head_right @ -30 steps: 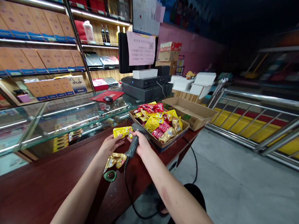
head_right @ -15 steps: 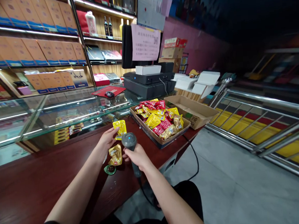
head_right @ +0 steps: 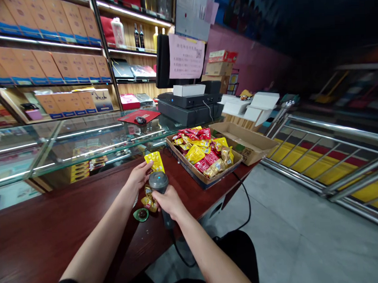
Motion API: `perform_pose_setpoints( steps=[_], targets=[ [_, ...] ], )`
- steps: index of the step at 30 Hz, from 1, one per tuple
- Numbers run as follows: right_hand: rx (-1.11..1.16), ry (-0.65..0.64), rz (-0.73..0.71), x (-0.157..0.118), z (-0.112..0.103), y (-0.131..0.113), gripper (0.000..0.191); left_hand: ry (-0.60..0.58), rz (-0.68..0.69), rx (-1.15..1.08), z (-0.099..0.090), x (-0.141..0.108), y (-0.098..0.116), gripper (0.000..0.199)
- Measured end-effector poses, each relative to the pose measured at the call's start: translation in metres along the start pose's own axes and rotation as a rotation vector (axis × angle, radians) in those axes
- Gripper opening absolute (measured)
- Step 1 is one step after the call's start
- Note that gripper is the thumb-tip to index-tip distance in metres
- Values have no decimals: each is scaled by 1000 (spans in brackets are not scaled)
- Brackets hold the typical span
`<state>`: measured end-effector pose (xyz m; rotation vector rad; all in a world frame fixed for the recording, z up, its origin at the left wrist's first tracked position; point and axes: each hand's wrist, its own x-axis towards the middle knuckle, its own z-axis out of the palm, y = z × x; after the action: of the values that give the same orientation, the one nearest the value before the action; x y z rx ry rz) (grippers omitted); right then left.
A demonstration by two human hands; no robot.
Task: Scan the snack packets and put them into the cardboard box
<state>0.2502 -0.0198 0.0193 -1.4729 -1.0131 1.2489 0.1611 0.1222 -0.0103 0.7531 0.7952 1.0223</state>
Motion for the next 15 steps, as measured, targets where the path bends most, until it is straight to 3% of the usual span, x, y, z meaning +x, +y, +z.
perform_pose_setpoints(
  steps=[15],
  targets=[
    [28,9,-15,0,-3,2,7,1,-37,11,-1,-1,0,31]
  ],
)
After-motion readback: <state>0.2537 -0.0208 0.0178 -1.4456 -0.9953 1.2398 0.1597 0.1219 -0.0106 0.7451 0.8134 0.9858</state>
